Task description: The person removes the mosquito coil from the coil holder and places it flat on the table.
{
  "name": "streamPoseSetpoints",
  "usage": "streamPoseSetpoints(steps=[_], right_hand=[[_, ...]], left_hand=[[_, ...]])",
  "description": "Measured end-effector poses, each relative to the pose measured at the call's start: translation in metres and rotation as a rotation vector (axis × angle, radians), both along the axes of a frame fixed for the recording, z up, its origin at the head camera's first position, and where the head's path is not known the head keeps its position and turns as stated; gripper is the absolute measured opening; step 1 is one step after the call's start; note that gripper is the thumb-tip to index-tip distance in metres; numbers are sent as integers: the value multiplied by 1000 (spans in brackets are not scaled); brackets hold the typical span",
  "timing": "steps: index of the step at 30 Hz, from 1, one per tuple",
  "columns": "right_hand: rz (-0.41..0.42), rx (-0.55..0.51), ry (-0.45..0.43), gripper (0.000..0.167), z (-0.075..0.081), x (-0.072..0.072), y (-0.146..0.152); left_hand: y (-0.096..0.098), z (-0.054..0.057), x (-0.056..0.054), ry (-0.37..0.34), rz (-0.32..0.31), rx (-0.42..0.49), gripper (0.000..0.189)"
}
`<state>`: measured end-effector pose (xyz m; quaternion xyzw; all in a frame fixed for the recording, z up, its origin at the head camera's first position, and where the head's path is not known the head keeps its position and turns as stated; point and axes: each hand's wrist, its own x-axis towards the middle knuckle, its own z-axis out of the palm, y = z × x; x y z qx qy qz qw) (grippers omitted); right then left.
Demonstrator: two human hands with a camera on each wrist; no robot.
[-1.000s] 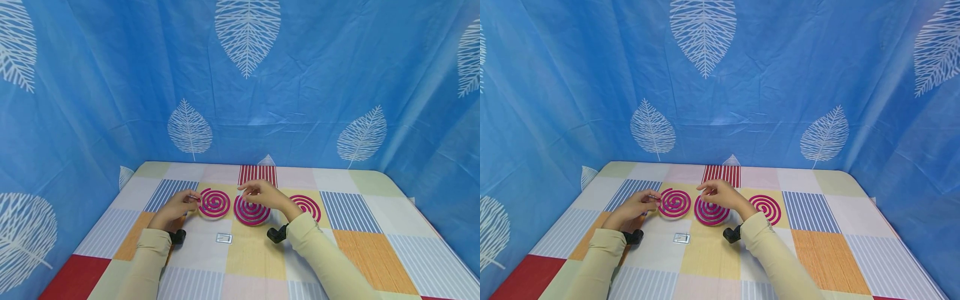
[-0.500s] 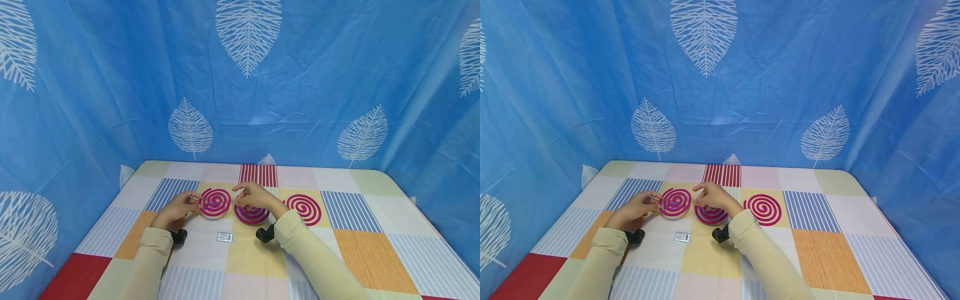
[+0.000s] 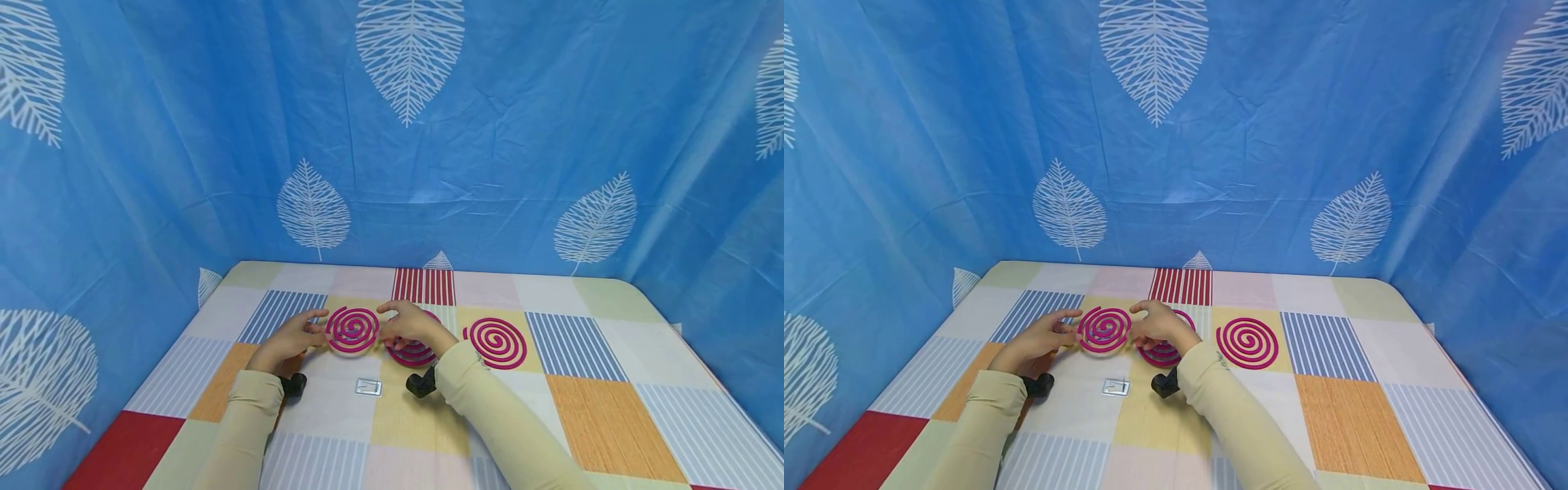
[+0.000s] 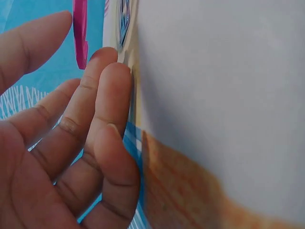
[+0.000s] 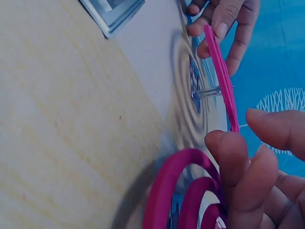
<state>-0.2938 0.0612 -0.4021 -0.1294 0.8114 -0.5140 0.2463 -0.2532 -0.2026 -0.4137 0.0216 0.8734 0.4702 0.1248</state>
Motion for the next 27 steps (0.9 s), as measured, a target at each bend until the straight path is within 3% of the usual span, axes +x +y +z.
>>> streamPoseSetpoints(steps=[8,20,27], right_hand=[[-35,-20,27,56,-3,1,-5],[-49,-38,34,54,0,3,-7],[-52,-60,33,53,-1,2,-4]], left_hand=[[-1,1,0,-26,-7,21,62],[-2,8,3,-42,31,71,63],[-4,15,2,-3,-13,99,67]])
